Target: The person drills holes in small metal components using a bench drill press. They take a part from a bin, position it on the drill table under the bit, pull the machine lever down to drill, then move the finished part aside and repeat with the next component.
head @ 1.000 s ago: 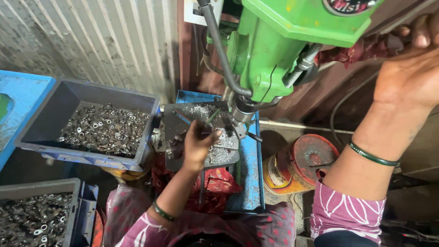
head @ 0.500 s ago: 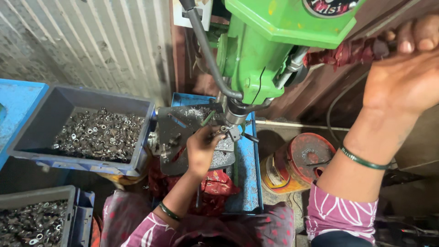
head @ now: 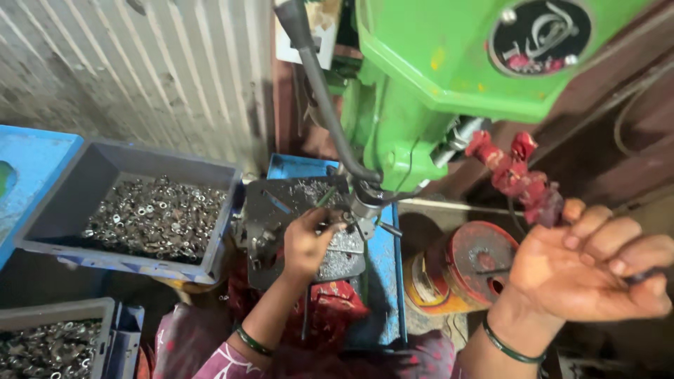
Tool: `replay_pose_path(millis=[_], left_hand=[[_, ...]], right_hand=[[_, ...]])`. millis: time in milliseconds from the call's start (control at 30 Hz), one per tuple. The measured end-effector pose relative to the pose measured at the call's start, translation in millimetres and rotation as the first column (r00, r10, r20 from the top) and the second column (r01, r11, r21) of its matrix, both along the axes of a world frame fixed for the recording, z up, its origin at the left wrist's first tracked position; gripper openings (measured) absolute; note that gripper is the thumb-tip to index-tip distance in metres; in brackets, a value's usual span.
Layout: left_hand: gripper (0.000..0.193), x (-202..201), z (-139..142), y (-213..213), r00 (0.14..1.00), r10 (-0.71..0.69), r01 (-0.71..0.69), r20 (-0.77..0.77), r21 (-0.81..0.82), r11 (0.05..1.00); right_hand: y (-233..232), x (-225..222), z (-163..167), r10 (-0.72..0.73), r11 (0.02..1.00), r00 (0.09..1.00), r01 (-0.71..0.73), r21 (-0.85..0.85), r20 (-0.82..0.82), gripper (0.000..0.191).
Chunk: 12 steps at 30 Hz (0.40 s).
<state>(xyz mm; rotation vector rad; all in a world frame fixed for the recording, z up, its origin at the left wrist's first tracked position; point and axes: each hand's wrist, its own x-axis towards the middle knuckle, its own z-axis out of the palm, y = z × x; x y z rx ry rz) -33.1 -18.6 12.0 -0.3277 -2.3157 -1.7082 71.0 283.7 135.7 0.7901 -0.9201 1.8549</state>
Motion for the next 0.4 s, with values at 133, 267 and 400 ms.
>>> replay_pose_path(millis=[133, 267, 400], left_hand=[[0.027, 6.6, 0.2, -2.2, 0.999, -0.036, 0.034, 0.032, 0.045, 0.998], [0.02, 10.2, 4.8, -3.7, 0.994, -0.018, 0.024, -0.11, 0.059, 0.998], [0.015, 10.3, 12.1, -0.6, 0.999, 0.039, -0.037, 0.011, -0.136, 0.99]], right_hand=[[5.4, -0.1, -6.5, -0.035, 0.999, 0.999, 0.035, 0.004, 0.013, 0.042], [23.1, -5.6, -13.0, -0.129, 0.989, 0.992, 0.128, 0.075, 0.009, 0.043], [65.2, -39.2, -11.6, -0.103, 0.989, 0.994, 0.106, 0.105, -0.032, 0.046]])
